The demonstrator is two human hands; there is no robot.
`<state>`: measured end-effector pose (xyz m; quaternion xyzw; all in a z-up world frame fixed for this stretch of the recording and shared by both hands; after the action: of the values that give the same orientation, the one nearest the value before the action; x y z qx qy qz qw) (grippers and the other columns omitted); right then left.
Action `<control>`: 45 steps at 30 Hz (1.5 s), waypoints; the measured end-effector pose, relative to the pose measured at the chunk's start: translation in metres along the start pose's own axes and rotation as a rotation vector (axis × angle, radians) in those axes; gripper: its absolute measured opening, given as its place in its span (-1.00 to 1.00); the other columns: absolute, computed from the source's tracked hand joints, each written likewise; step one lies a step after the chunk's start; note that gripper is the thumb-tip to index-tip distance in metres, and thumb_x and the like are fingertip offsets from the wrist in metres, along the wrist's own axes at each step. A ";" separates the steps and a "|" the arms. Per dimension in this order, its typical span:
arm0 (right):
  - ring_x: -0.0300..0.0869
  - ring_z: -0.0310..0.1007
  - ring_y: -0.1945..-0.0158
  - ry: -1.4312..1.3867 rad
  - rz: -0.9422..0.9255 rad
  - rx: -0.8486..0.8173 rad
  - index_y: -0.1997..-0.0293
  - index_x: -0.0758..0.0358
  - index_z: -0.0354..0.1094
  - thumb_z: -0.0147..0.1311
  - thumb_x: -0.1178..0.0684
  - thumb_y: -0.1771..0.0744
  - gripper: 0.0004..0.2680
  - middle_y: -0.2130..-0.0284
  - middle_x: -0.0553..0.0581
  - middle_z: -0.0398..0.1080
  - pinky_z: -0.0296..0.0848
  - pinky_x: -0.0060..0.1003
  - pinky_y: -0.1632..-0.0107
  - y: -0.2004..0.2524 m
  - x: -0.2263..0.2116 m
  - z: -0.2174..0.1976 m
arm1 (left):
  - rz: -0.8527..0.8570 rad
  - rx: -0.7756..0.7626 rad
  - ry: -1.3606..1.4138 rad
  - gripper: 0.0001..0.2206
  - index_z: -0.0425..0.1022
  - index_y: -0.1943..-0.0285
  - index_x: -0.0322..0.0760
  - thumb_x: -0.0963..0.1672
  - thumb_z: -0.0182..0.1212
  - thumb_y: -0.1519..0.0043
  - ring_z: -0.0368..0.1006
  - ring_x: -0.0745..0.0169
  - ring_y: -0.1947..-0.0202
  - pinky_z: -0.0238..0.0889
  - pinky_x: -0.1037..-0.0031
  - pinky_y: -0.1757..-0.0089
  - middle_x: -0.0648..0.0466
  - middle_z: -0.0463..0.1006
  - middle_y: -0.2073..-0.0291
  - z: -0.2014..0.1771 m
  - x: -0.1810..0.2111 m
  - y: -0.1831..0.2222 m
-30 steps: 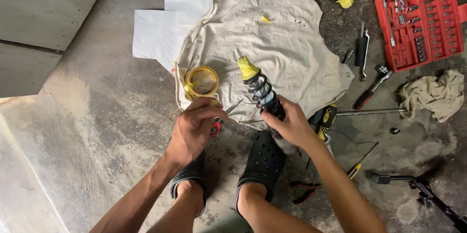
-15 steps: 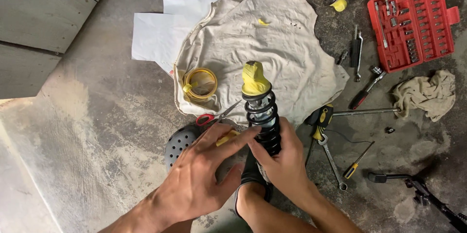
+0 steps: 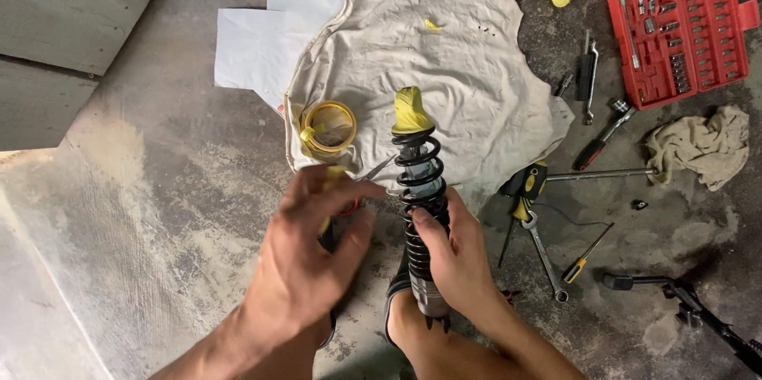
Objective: Applying masking tape to a motorcycle shock absorber and cutting it with scissors.
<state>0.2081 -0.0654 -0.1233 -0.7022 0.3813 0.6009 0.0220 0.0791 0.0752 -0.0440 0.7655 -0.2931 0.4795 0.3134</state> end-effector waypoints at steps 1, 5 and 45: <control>-0.26 0.43 0.34 -0.001 0.001 0.000 0.06 0.35 0.34 0.05 -0.01 -0.35 -0.78 0.39 0.09 0.47 0.39 -0.33 0.28 0.000 0.003 0.001 | -0.001 0.000 -0.001 -0.68 0.59 -0.12 -0.30 -0.22 0.22 -0.17 0.49 0.04 0.09 0.46 0.33 0.12 -0.12 0.56 0.04 0.001 -0.006 -0.002; -0.26 0.42 0.27 -0.050 0.065 -0.052 -0.07 0.34 0.33 -0.07 0.03 -0.37 -0.77 0.33 0.11 0.49 0.40 -0.33 0.19 -0.001 0.010 0.011 | 0.243 0.118 -0.161 -0.72 0.62 -0.07 -0.16 -0.22 0.33 -0.17 0.38 -0.05 -0.19 0.38 0.22 -0.13 -0.15 0.48 -0.10 -0.008 0.002 -0.011; -0.45 0.36 0.45 -0.234 -0.131 -0.557 -0.11 0.27 0.34 0.19 0.17 -0.30 -0.73 0.23 0.00 0.42 0.36 -0.51 0.45 -0.026 0.007 0.080 | 0.979 -0.176 -0.812 -0.65 0.61 0.01 0.06 0.06 0.45 -0.05 0.21 0.09 -0.36 0.18 0.04 -0.22 0.10 0.16 -0.44 0.004 -0.045 -0.033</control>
<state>0.1559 -0.0117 -0.1628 -0.6304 0.1505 0.7563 -0.0890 0.0895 0.0997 -0.0931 0.6352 -0.7421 0.2133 -0.0160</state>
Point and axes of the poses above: each hand's wrist, its own y-axis away from the middle knuckle, its own z-axis out of the palm, x = y × z, the point moved 10 cm from there along -y, towards the middle knuckle
